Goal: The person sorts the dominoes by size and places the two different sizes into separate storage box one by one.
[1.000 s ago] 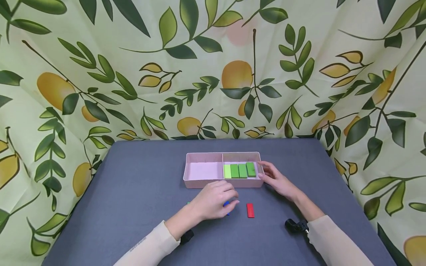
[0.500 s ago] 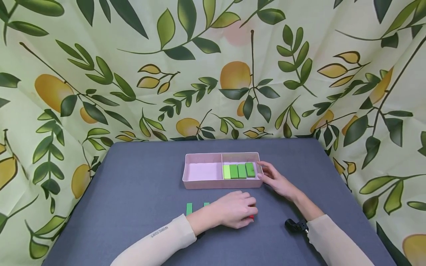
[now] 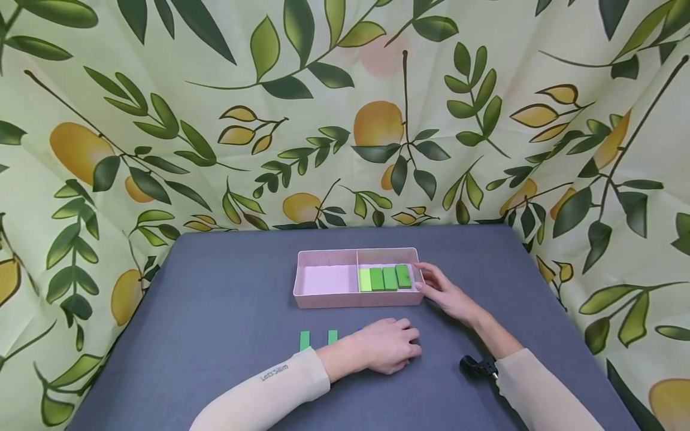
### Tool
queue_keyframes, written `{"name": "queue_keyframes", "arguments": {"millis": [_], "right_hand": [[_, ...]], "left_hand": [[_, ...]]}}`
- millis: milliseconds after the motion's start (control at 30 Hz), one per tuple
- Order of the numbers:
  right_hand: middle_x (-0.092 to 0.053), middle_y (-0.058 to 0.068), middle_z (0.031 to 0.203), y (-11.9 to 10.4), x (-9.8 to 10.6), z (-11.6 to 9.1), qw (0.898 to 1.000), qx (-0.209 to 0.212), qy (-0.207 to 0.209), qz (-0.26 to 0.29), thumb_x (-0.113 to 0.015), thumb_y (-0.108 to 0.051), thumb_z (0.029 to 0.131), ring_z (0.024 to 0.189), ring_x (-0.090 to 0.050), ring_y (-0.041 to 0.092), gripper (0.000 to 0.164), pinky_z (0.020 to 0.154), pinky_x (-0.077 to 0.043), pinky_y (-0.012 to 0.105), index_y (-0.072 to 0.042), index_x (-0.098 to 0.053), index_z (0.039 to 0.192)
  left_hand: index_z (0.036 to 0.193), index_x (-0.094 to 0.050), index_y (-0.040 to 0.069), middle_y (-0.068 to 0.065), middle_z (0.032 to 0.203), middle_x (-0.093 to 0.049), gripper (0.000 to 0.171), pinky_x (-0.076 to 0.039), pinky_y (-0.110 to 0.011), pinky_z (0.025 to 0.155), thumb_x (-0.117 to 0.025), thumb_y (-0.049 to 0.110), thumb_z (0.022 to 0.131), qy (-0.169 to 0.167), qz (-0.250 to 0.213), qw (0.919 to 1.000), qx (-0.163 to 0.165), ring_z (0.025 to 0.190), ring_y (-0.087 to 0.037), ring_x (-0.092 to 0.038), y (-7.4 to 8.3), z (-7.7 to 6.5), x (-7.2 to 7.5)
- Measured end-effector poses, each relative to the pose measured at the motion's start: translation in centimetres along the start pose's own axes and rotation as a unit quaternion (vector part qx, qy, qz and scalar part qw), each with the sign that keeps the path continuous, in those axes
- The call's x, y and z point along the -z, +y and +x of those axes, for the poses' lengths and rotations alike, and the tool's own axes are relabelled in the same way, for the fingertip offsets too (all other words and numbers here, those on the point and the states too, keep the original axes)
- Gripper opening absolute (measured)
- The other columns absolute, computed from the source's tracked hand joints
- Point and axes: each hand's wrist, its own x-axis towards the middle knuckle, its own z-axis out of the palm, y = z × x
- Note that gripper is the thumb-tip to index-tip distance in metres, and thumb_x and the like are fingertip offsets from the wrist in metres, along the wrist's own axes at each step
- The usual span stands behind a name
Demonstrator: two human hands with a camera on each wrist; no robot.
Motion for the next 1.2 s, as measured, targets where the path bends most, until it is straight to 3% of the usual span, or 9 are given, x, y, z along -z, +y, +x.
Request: {"name": "queue_keyframes", "arguments": {"millis": [267, 400, 567, 833, 1067, 1200], "right_hand": [[-0.042, 0.026, 0.148, 0.1, -0.2, 0.1, 1.0, -0.003, 0.004, -0.008, -0.056, -0.026, 0.106, 0.131, -0.048, 0.039, 0.056, 0.094, -0.041, 0.015, -0.017, -0.03, 0.155], [-0.043, 0.027, 0.147, 0.2, -0.3, 0.1, 1.0, 0.001, 0.006, -0.001, -0.057, -0.026, 0.106, 0.129, -0.048, 0.039, 0.056, 0.094, -0.042, 0.016, -0.016, -0.031, 0.155], [-0.04, 0.027, 0.149, 0.2, -0.3, 0.1, 1.0, 0.004, 0.004, 0.008, -0.057, -0.024, 0.106, 0.131, -0.046, 0.04, 0.056, 0.095, -0.041, 0.015, -0.015, -0.031, 0.155], [-0.039, 0.027, 0.151, 0.0, -0.1, 0.0, 1.0, -0.002, 0.004, -0.009, -0.055, -0.026, 0.107, 0.134, -0.045, 0.04, 0.056, 0.104, -0.041, 0.032, -0.018, -0.029, 0.156], [-0.039, 0.028, 0.15, 0.2, -0.2, 0.1, 1.0, 0.007, 0.002, 0.008, -0.055, -0.024, 0.107, 0.134, -0.044, 0.041, 0.055, 0.097, -0.04, 0.016, -0.015, -0.03, 0.155], [-0.038, 0.028, 0.151, 0.2, -0.2, 0.1, 1.0, 0.004, 0.0, 0.007, -0.055, -0.025, 0.107, 0.135, -0.043, 0.041, 0.055, 0.096, -0.04, 0.016, -0.015, -0.03, 0.155]], "left_hand": [[0.111, -0.074, 0.03, 0.009, 0.107, -0.063, 0.016, -0.05, -0.021, 0.078, -0.067, 0.035, 0.097, -0.001, -0.028, 0.9994, 0.021, 0.097, -0.01, -0.054, -0.7, 0.2, -0.6], [0.112, -0.073, 0.029, 0.007, 0.107, -0.062, 0.019, -0.05, -0.022, 0.081, -0.067, 0.037, 0.097, -0.002, -0.044, 0.9979, 0.047, 0.096, -0.011, -0.054, -0.8, 0.0, -0.8], [0.111, -0.073, 0.025, 0.006, 0.099, -0.059, 0.02, -0.05, -0.021, 0.075, -0.07, 0.036, 0.094, -0.002, -0.078, 0.9931, 0.088, 0.089, -0.011, -0.053, -1.2, -0.3, -0.7], [0.109, -0.074, 0.023, 0.006, 0.089, -0.055, 0.021, -0.044, -0.02, 0.069, -0.073, 0.035, 0.092, -0.009, -0.109, 0.9884, 0.105, 0.083, -0.01, -0.048, -1.7, -0.8, -0.7], [0.101, -0.074, 0.021, 0.006, 0.089, -0.056, 0.015, -0.045, -0.022, 0.07, -0.075, 0.03, 0.089, 0.034, -0.081, 0.9901, 0.11, 0.082, -0.011, -0.049, -2.3, -2.4, 0.3], [0.098, -0.073, 0.019, 0.005, 0.09, -0.056, 0.013, -0.044, -0.021, 0.071, -0.074, 0.028, 0.089, 0.039, -0.087, 0.9882, 0.12, 0.084, -0.012, -0.049, -2.8, -3.4, 1.5]]}}
